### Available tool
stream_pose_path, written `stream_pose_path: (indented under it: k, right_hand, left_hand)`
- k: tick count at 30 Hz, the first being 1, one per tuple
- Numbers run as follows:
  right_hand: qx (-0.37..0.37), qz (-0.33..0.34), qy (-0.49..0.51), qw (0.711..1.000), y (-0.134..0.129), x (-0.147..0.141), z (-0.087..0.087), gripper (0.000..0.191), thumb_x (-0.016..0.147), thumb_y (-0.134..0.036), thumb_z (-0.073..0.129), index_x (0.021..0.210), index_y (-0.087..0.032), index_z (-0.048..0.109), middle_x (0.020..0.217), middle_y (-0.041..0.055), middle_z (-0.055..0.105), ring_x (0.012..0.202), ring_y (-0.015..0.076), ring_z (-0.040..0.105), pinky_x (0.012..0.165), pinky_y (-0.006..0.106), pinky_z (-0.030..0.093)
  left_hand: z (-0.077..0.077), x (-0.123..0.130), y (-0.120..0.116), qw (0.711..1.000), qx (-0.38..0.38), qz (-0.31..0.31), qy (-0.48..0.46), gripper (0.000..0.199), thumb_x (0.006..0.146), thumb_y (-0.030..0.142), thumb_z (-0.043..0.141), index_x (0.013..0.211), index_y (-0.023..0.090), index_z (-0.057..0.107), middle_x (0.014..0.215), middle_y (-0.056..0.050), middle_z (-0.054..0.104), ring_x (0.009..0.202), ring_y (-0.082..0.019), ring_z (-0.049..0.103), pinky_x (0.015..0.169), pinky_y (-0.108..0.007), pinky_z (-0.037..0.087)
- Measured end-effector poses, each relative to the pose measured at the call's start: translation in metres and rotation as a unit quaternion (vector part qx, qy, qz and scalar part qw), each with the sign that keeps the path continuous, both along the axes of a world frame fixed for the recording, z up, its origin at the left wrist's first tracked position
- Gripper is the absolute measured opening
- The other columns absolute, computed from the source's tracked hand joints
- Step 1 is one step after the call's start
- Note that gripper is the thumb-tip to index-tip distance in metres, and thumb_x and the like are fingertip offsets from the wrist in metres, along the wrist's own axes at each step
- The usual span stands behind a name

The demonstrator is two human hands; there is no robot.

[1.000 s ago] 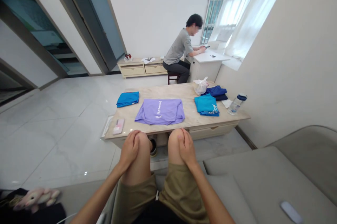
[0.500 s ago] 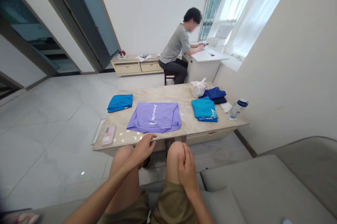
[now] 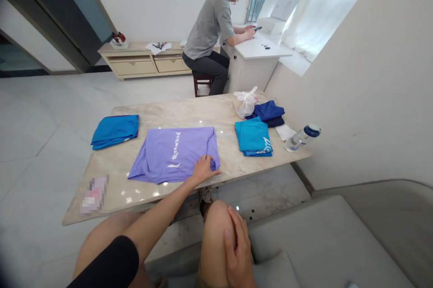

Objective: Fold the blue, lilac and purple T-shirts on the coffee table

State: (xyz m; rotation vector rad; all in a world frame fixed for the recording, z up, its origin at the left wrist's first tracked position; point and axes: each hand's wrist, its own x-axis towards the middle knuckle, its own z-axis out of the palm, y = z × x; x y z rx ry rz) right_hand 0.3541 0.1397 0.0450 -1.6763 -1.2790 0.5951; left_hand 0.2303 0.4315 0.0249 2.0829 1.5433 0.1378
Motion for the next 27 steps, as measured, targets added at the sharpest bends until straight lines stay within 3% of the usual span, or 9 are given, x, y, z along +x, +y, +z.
stream_pose_path:
  k: [5,8,12,16,19,22,27]
  right_hand:
    - [-0.049,-0.018,0.059,0.997,-0.004,0.001,0.001,0.052,0.111,-0.053,0.054,0.156,-0.028,0.064,0.160,0.0113,0.065,0.147,0.0320,0.063,0.125,0.052,0.050]
    - [-0.087,-0.019,0.116,0.989,0.014,0.006,-0.001,0.052,0.107,-0.061,0.058,0.140,-0.024,0.075,0.149,0.0135,0.072,0.138,0.0321,0.068,0.120,0.049,0.053]
    - [-0.129,-0.141,0.121,0.974,0.086,0.021,-0.017,0.063,0.097,-0.077,0.054,0.098,-0.019,0.078,0.101,0.0164,0.082,0.096,0.0325,0.078,0.092,0.047,0.065]
    - [-0.192,-0.113,0.158,0.962,0.183,0.017,-0.030,0.047,0.093,-0.064,0.062,0.107,-0.020,0.071,0.102,0.0150,0.083,0.087,0.0284,0.080,0.070,0.038,0.066]
    - [-0.258,-0.096,0.159,0.948,0.239,-0.002,-0.033,0.031,0.098,-0.048,0.060,0.108,-0.019,0.067,0.098,0.0143,0.083,0.080,0.0245,0.080,0.061,0.032,0.065]
    - [-0.285,-0.085,0.126,0.946,0.269,-0.020,-0.034,0.024,0.097,-0.042,0.065,0.094,-0.018,0.067,0.077,0.0128,0.079,0.064,0.0250,0.077,0.053,0.032,0.061]
    - [-0.239,-0.068,0.062,0.967,0.280,-0.030,-0.025,0.019,0.091,-0.031,0.070,0.076,-0.022,0.065,0.055,0.0099,0.069,0.052,0.0279,0.073,0.047,0.034,0.059]
  left_hand:
    - [-0.015,0.000,-0.020,1.000,-0.001,0.009,-0.021,0.015,0.108,0.028,0.063,0.121,0.020,0.065,0.139,-0.017,0.065,0.139,-0.038,0.056,0.115,-0.052,0.043]
    - [-0.021,-0.011,-0.028,0.998,-0.017,0.030,-0.051,0.015,0.111,0.024,0.053,0.121,0.019,0.063,0.130,-0.017,0.070,0.130,-0.035,0.062,0.109,-0.048,0.047]
    - [-0.027,-0.035,-0.042,0.993,-0.046,0.046,-0.103,0.016,0.112,0.021,0.050,0.125,0.020,0.059,0.115,-0.013,0.075,0.113,-0.028,0.071,0.098,-0.038,0.052]
    - [-0.027,-0.068,-0.064,0.986,-0.062,0.070,-0.138,0.016,0.112,0.021,0.047,0.125,0.022,0.056,0.115,-0.012,0.077,0.110,-0.027,0.074,0.097,-0.038,0.055]
    - [-0.024,-0.090,-0.076,0.981,-0.074,0.091,-0.154,0.019,0.111,0.025,0.046,0.126,0.024,0.057,0.113,-0.010,0.078,0.107,-0.027,0.075,0.098,-0.041,0.059]
    - [-0.020,-0.104,-0.085,0.975,-0.093,0.109,-0.170,0.022,0.109,0.032,0.048,0.126,0.029,0.062,0.117,-0.010,0.079,0.110,-0.028,0.075,0.102,-0.044,0.062]
    - [-0.016,-0.101,-0.094,0.968,-0.109,0.108,-0.199,0.035,0.104,0.034,0.049,0.131,0.036,0.071,0.121,-0.013,0.080,0.117,-0.032,0.078,0.107,-0.049,0.064]
